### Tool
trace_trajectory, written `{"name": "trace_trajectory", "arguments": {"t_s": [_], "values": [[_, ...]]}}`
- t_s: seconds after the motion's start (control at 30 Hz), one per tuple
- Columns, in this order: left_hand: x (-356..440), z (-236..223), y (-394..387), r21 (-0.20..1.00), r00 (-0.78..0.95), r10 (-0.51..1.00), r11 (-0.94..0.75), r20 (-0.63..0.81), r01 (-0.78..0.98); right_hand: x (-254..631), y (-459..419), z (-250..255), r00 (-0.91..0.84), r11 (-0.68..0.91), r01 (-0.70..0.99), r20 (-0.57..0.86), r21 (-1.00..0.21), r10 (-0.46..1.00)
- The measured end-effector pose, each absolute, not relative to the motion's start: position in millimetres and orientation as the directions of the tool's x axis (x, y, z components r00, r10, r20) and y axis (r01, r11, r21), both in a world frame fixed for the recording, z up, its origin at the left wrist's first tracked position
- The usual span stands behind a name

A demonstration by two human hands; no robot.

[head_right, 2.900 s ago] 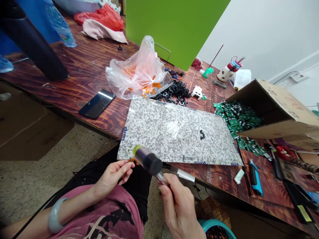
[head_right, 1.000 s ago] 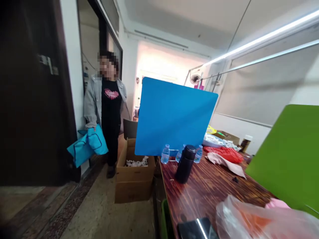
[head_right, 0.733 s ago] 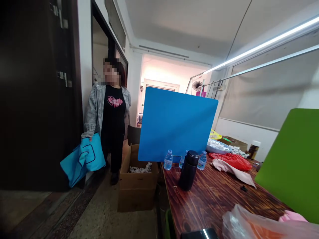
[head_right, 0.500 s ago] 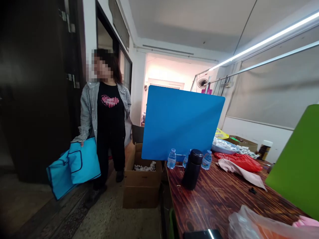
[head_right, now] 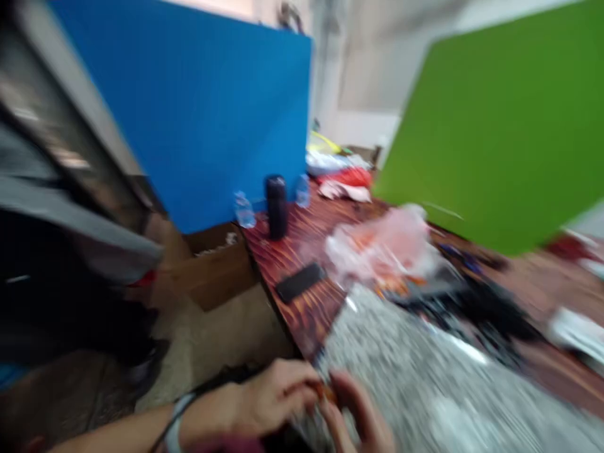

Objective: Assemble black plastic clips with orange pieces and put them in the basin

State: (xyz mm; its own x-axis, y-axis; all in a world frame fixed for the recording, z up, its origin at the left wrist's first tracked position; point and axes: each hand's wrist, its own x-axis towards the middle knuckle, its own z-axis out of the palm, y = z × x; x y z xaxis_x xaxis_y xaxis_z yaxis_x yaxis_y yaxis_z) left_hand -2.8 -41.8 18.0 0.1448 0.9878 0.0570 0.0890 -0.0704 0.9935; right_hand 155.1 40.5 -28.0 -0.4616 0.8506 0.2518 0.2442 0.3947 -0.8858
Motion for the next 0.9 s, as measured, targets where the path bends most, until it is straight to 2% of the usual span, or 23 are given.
{"name": "trace_trajectory", "arguments": {"t_s": [0.03,0.1,0.2,0.33,0.5,0.73,0.9], "values": [[-2,15,-37,0.971,0.111,0.992,-0.088,0.064,0.221,164,31,-22,-0.453,0.357,0.260,0.213,-0.897,0.866],[-3,11,-25,0.919,0.147,0.984,-0.145,0.096,0.367,171,22,-10,-0.472,0.300,0.164,0.192,-0.940,0.860],[-6,5,-13,0.864,0.224,0.958,-0.263,0.181,0.429,173,23,-1,-0.416,0.327,0.106,0.256,-0.939,0.872],[-4,-6,-11,0.828,0.260,0.938,-0.328,0.228,0.456,179,17,3,-0.375,0.405,0.173,0.320,-0.898,0.870],[-3,-15,-10,0.851,0.231,0.941,-0.325,0.247,0.412,182,8,5,-0.374,0.473,0.249,0.366,-0.845,0.852],[-2,-16,-10,0.975,0.155,0.988,-0.056,0.022,0.214,176,6,1,-0.365,0.460,0.263,0.354,-0.848,0.861],[1,-20,-9,0.990,0.126,0.992,0.006,-0.024,0.140,174,4,-5,-0.318,0.422,0.258,0.336,-0.869,0.886]]}}
